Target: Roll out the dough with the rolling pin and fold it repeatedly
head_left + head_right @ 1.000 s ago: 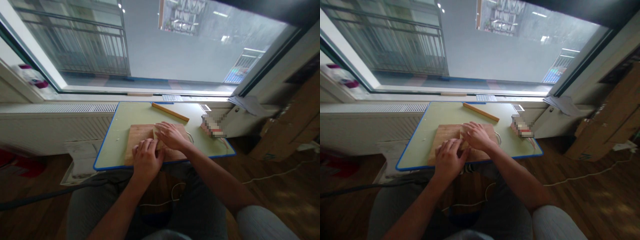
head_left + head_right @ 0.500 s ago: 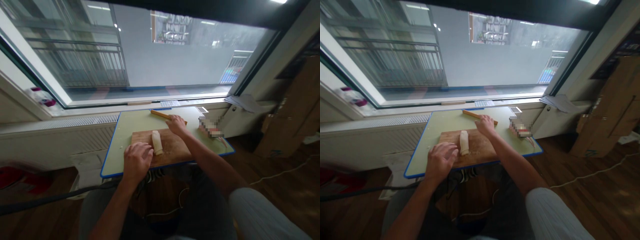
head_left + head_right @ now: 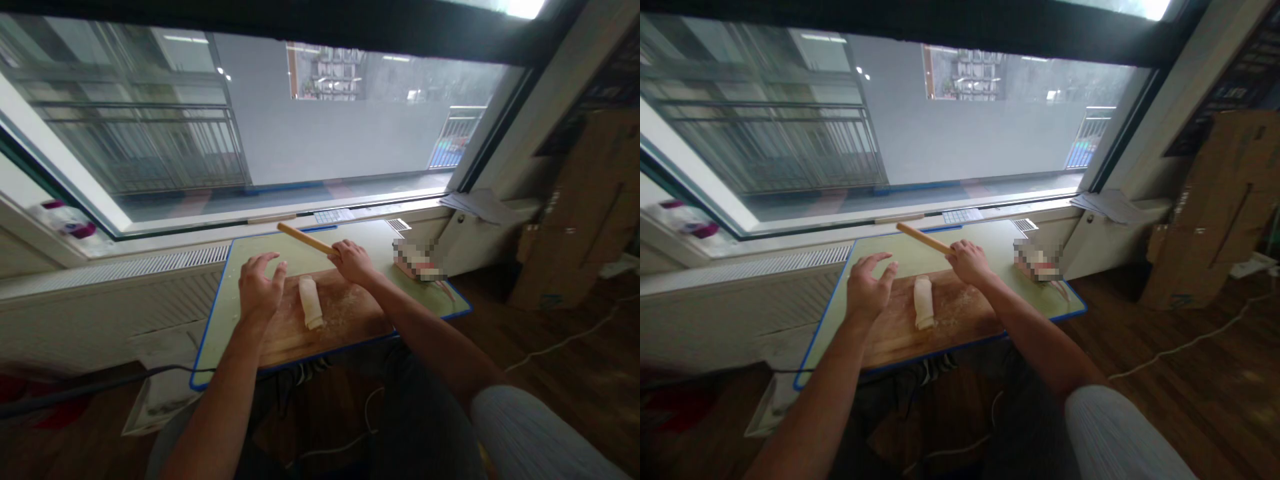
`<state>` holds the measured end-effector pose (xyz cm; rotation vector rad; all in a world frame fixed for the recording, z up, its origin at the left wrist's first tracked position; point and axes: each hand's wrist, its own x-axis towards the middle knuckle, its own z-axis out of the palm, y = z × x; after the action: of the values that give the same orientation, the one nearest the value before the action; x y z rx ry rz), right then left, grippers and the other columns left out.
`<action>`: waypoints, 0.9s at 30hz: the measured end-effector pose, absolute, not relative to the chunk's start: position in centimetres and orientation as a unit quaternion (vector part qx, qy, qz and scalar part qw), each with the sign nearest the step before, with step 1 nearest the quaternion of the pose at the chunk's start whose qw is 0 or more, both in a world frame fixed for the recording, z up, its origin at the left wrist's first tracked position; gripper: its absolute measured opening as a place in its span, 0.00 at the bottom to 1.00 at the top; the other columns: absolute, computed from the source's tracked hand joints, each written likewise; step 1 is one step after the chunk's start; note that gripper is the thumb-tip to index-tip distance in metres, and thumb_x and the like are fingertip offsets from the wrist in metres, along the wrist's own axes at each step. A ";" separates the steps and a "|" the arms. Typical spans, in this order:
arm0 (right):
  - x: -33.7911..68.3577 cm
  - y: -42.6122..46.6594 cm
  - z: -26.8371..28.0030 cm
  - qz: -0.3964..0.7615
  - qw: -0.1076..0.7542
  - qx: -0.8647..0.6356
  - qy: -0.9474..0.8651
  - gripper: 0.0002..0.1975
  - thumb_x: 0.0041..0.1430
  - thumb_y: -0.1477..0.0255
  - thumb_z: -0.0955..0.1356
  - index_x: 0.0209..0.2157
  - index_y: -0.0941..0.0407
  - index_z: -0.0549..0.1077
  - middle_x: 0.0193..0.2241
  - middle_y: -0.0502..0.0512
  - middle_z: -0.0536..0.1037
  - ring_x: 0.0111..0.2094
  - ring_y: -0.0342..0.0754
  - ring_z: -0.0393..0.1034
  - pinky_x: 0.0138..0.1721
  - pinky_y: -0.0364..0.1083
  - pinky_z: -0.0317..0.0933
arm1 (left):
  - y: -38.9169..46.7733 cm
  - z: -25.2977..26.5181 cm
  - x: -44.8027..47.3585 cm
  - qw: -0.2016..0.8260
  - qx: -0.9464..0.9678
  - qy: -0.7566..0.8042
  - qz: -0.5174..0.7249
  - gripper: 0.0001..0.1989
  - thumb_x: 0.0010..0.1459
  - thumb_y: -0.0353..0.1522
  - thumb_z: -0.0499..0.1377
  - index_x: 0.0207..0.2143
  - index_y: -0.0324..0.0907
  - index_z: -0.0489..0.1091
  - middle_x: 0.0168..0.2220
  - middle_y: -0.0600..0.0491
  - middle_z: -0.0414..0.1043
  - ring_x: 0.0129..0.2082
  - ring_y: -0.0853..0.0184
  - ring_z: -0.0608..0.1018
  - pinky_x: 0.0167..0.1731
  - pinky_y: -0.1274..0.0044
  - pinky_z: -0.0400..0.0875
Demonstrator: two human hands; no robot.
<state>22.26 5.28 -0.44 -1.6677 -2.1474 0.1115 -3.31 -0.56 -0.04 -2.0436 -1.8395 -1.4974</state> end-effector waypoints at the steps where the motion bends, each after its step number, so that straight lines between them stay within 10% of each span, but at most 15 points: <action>1: 22.4 3.9 -0.4 0.047 0.229 -0.561 -0.794 0.15 0.77 0.64 0.66 0.57 0.53 0.77 0.55 0.60 0.79 0.57 0.54 0.72 0.58 0.50 0.61 | -0.7 0.3 -3.2 0.022 -0.654 -0.576 -0.490 0.18 0.67 0.43 0.58 0.51 0.43 0.79 0.53 0.44 0.81 0.57 0.54 0.79 0.64 0.62 0.69; 16: 21.6 -2.8 -0.5 0.020 0.174 -0.538 -0.825 0.20 0.81 0.58 0.61 0.53 0.47 0.83 0.50 0.54 0.86 0.53 0.52 0.77 0.55 0.49 0.61 | -3.7 1.6 -2.6 0.010 -0.697 -0.708 -0.111 0.26 0.73 0.42 0.45 0.56 0.49 0.81 0.60 0.46 0.81 0.59 0.48 0.79 0.57 0.56 0.72; 27: 20.7 -9.1 -4.6 -0.040 0.341 -0.587 -0.733 0.16 0.80 0.63 0.62 0.51 0.52 0.81 0.52 0.57 0.83 0.57 0.56 0.69 0.62 0.53 0.57 | -9.7 -2.6 -2.6 0.078 -0.728 -0.626 -0.269 0.26 0.76 0.42 0.46 0.56 0.42 0.80 0.60 0.46 0.80 0.60 0.52 0.77 0.62 0.63 0.70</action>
<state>20.73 -9.11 -4.56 -1.5275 -1.9083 -0.1051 -2.58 -9.69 -2.55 -2.1782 -1.8748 -0.8054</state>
